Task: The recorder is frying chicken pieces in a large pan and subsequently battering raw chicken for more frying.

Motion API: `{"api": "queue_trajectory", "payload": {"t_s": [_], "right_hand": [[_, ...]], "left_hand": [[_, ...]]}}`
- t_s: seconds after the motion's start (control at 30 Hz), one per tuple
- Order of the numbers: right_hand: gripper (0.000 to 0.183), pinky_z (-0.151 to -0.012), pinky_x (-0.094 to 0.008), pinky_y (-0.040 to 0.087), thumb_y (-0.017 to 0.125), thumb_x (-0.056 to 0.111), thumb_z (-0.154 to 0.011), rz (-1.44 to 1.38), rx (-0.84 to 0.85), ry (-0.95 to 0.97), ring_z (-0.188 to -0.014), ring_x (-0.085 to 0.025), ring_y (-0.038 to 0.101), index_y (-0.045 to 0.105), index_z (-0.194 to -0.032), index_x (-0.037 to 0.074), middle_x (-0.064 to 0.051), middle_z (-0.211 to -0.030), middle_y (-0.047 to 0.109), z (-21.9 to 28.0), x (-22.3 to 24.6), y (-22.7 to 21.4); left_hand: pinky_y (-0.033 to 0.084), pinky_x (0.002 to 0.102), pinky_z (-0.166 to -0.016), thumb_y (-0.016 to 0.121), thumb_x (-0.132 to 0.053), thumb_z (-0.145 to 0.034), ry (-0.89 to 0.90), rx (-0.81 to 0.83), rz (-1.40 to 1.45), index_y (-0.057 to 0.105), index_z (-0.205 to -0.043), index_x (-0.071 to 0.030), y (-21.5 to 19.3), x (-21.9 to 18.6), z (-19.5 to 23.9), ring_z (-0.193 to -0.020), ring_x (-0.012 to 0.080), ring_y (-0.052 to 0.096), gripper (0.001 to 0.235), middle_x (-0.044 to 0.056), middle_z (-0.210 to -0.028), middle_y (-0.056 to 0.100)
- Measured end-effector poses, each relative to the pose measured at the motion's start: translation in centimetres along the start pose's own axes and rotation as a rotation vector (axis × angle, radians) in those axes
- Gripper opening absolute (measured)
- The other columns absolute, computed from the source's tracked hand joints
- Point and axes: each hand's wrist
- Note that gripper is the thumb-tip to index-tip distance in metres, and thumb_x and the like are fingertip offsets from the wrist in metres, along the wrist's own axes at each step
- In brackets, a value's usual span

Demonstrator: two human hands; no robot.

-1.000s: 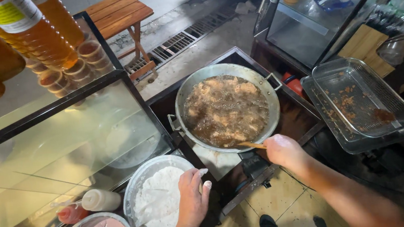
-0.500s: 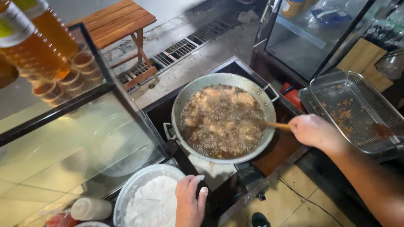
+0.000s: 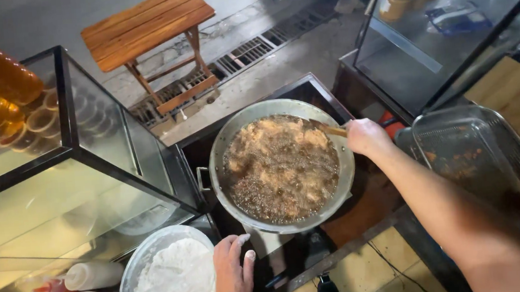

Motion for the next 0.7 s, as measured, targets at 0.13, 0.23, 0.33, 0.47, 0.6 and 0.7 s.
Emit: {"api": "queue_trajectory", "payload": {"t_s": [0.13,0.23,0.33,0.47,0.6,0.7], "right_hand": [[0.026,-0.086,-0.047,0.058,0.055,0.016,-0.088,0.147,0.087,-0.091,-0.093,-0.036,0.074,0.078,-0.09,0.004,-0.022,-0.096,0.075,-1.8,-3.2,3.2],[0.027,-0.086,-0.047,0.058,0.053,0.014,-0.089,0.159,0.143,-0.117,-0.092,-0.036,0.074,0.079,-0.089,0.006,-0.02,-0.096,0.075,-1.0,-3.6,2.3],[0.026,-0.086,-0.047,0.059,0.055,0.015,-0.088,0.153,0.222,-0.071,-0.091,-0.036,0.074,0.079,-0.089,0.006,-0.02,-0.096,0.076,-0.4,-4.1,2.0],[0.026,-0.088,-0.047,0.059,0.055,0.017,-0.09,0.231,0.265,-0.046,-0.095,-0.036,0.074,0.079,-0.096,0.008,-0.018,-0.101,0.076,1.6,-4.3,0.7],[0.029,-0.092,-0.051,0.054,0.053,0.021,-0.095,-0.132,0.105,0.179,-0.104,-0.042,0.068,0.077,-0.109,0.014,-0.02,-0.111,0.072,7.0,-1.6,-5.3],[0.029,-0.096,-0.048,0.056,0.053,0.022,-0.094,-0.173,0.155,0.273,-0.107,-0.038,0.071,0.078,-0.109,0.017,-0.017,-0.115,0.074,9.1,-2.3,-5.0]], "left_hand": [[0.043,0.044,-0.098,0.066,-0.012,-0.086,-0.01,-0.034,-0.005,0.063,-0.119,-0.005,0.8,-0.5,-0.3,-0.11,0.0353,0.057,0.033,0.015,-0.113,0.062],[0.044,0.044,-0.098,0.066,-0.011,-0.087,-0.047,-0.025,0.027,0.063,-0.119,-0.004,1.3,-1.5,-0.9,-0.111,0.0357,0.057,0.033,0.015,-0.114,0.062],[0.042,0.045,-0.1,0.067,-0.011,-0.087,-0.003,-0.034,0.009,0.063,-0.119,-0.003,2.4,-1.9,-1.6,-0.112,0.0363,0.056,0.034,0.016,-0.116,0.062],[0.042,0.045,-0.1,0.067,-0.011,-0.085,0.01,-0.026,0.026,0.063,-0.119,-0.003,2.8,-2.3,-2.1,-0.114,0.0367,0.056,0.035,0.017,-0.117,0.061],[0.043,0.045,-0.1,0.067,-0.01,-0.086,0.036,-0.027,0.03,0.063,-0.119,-0.003,2.5,-1.8,-2.2,-0.113,0.0364,0.057,0.034,0.016,-0.117,0.063],[0.043,0.045,-0.1,0.067,-0.01,-0.086,0.042,-0.02,0.051,0.062,-0.118,-0.003,2.0,-1.3,-1.8,-0.112,0.0364,0.057,0.033,0.016,-0.117,0.062]]}}
Point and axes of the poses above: each hand's wrist, its own z-axis away from the middle knuckle, its own y-axis out of the palm, x = y × z
